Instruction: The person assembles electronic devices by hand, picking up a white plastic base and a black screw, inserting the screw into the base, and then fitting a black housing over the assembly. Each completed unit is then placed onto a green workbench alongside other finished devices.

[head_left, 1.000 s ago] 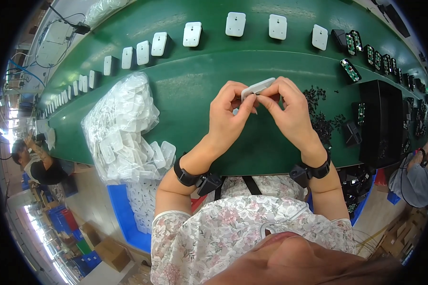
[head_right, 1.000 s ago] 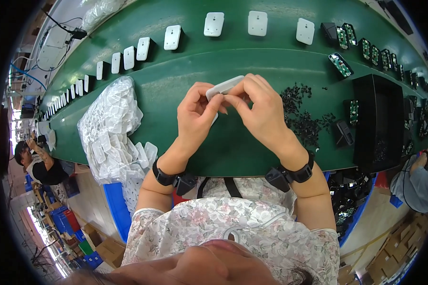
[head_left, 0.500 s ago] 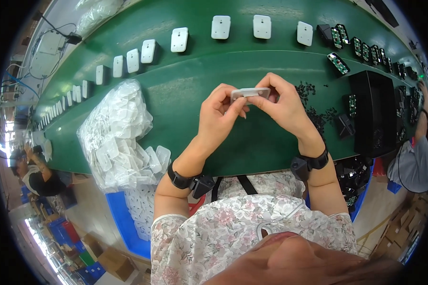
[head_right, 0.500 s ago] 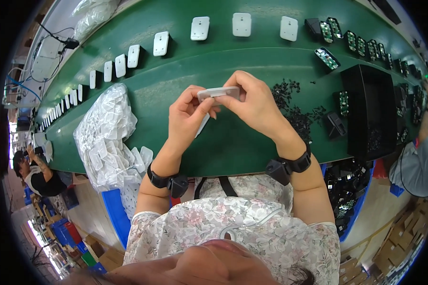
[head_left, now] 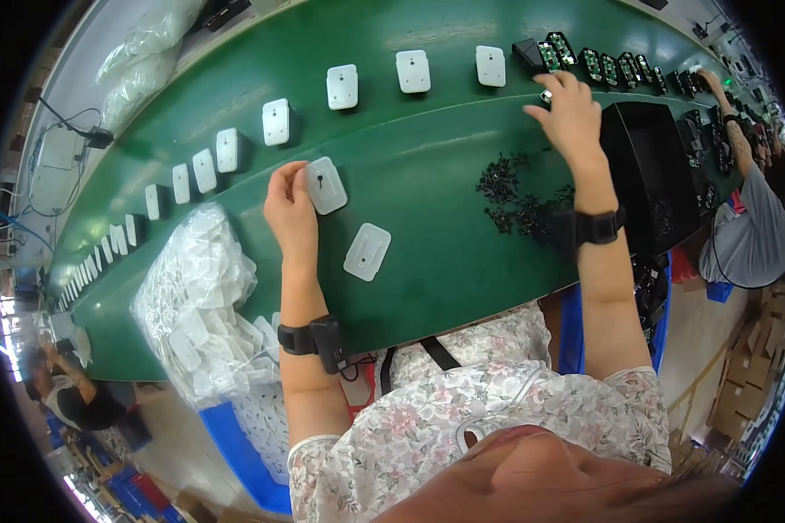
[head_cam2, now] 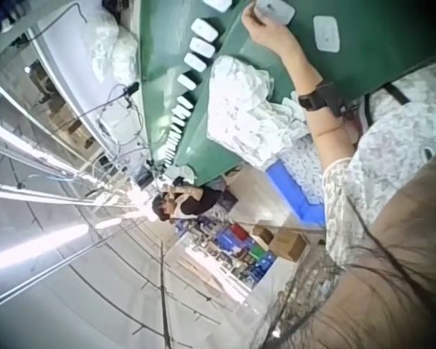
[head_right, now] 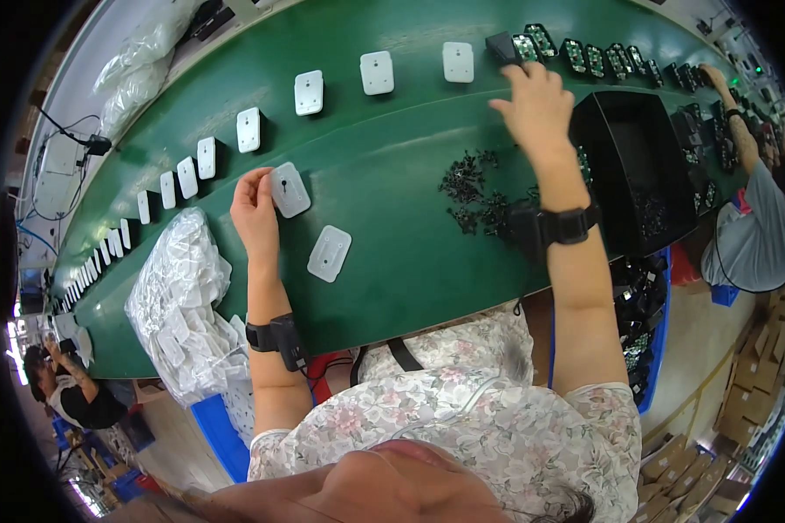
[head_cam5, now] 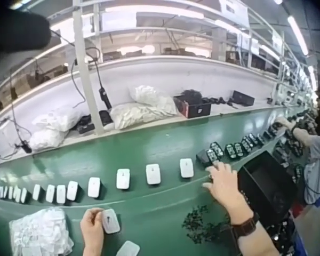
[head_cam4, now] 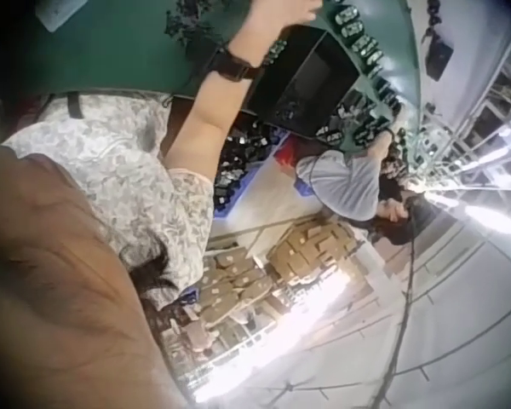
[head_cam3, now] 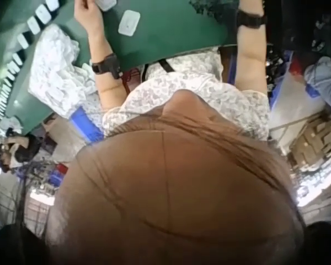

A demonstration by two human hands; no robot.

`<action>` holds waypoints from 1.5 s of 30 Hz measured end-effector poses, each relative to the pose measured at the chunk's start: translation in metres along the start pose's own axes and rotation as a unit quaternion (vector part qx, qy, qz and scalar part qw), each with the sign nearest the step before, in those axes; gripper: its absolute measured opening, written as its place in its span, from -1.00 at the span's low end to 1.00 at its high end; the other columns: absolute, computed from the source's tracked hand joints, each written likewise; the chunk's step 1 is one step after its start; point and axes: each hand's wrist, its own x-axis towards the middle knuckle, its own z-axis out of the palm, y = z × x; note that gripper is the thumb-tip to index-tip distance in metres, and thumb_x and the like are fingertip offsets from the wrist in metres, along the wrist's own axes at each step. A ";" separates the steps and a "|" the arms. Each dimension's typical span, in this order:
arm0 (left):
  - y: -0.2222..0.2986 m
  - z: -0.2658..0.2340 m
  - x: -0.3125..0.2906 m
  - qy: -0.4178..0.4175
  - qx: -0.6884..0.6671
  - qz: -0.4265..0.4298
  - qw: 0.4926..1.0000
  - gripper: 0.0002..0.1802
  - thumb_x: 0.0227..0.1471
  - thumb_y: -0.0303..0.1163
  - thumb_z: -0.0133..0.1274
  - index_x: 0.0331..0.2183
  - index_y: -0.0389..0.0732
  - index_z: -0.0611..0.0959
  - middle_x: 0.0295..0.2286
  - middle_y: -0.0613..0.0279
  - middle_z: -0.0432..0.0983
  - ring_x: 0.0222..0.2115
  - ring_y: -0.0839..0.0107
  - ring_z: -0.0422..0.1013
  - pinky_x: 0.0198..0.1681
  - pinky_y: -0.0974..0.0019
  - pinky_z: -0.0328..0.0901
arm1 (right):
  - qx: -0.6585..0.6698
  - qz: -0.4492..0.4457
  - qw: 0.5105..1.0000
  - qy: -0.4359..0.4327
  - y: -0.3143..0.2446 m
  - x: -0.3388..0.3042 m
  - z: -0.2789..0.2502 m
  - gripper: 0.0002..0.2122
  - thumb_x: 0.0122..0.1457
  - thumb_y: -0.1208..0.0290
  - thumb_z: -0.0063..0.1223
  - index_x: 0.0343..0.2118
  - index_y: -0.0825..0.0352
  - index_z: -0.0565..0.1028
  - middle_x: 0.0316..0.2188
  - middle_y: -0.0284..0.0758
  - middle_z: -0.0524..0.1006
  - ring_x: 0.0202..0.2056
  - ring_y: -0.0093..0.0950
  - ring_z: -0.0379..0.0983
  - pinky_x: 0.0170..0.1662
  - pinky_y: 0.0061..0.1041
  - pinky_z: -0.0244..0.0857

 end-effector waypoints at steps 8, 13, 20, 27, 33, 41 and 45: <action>0.016 0.007 -0.017 0.011 0.389 0.131 0.912 -0.52 -0.11 -0.27 0.22 -0.17 -0.29 0.47 -0.30 0.05 0.37 -0.26 0.14 0.36 -0.27 0.20 0.30 | 0.199 0.039 0.979 -0.033 0.033 0.006 0.041 -0.57 -0.05 0.24 0.20 -0.10 0.27 0.44 -0.24 -0.22 0.46 -0.19 -0.23 0.42 -0.12 -0.39 0.31; 0.023 0.011 -0.031 -0.071 0.397 0.198 0.893 -0.38 -0.31 -0.41 0.31 -0.16 -0.33 0.41 -0.29 0.01 0.36 -0.26 0.03 0.30 -0.21 0.14 0.25 | 0.442 0.058 0.886 -0.127 -0.054 -0.008 -0.005 -0.61 -0.01 0.12 0.15 -0.21 0.32 0.50 -0.40 -0.21 0.56 -0.39 -0.41 0.48 -0.24 -0.49 0.32; 0.022 0.008 -0.027 -0.138 0.302 0.257 0.908 -0.41 -0.32 -0.74 0.10 -0.12 -0.32 0.40 -0.16 -0.02 0.33 -0.13 -0.01 0.26 -0.05 0.12 0.22 | 0.259 -0.100 0.959 -0.053 -0.092 -0.025 0.013 -0.71 0.10 0.17 0.08 -0.24 0.29 0.52 -0.32 -0.33 0.49 -0.29 -0.40 0.42 -0.22 -0.50 0.29; 0.021 -0.003 -0.024 -0.197 0.262 0.275 0.904 -0.35 -0.28 -0.77 0.03 -0.03 -0.27 0.35 -0.08 0.02 0.30 -0.06 0.05 0.25 0.01 0.14 0.21 | 0.282 -0.188 0.929 -0.151 -0.095 -0.031 -0.005 -0.61 0.01 0.22 0.18 -0.14 0.36 0.45 -0.35 -0.22 0.47 -0.31 -0.26 0.42 -0.22 -0.37 0.30; 0.023 -0.015 -0.024 -0.140 0.231 0.273 0.923 -0.37 -0.20 -0.75 -0.02 0.01 -0.25 0.36 0.00 0.03 0.29 -0.01 0.06 0.25 0.05 0.13 0.18 | 0.202 -0.239 0.932 -0.180 -0.113 -0.044 -0.025 -0.59 -0.05 0.27 0.22 -0.16 0.39 0.45 -0.35 -0.19 0.48 -0.29 -0.22 0.41 -0.21 -0.30 0.30; 0.034 -0.027 -0.030 -0.120 0.201 0.245 0.941 -0.42 -0.14 -0.78 -0.16 -0.01 -0.24 0.43 0.02 0.09 0.34 0.00 0.11 0.29 0.09 0.12 0.14 | 0.302 -0.331 0.891 -0.071 -0.159 -0.032 -0.023 -0.66 -0.03 0.40 0.15 -0.14 0.28 0.48 -0.30 -0.31 0.49 -0.27 -0.29 0.41 -0.19 -0.36 0.32; 0.022 -0.029 -0.034 -0.176 0.243 0.232 0.925 -0.38 -0.13 -0.77 -0.21 0.03 -0.20 0.43 0.06 0.15 0.31 0.10 0.19 0.20 0.15 0.08 0.08 | 0.271 -0.367 0.883 -0.110 -0.180 -0.028 -0.017 -0.66 -0.02 0.42 0.13 -0.12 0.24 0.49 -0.30 -0.36 0.49 -0.25 -0.35 0.40 -0.20 -0.40 0.34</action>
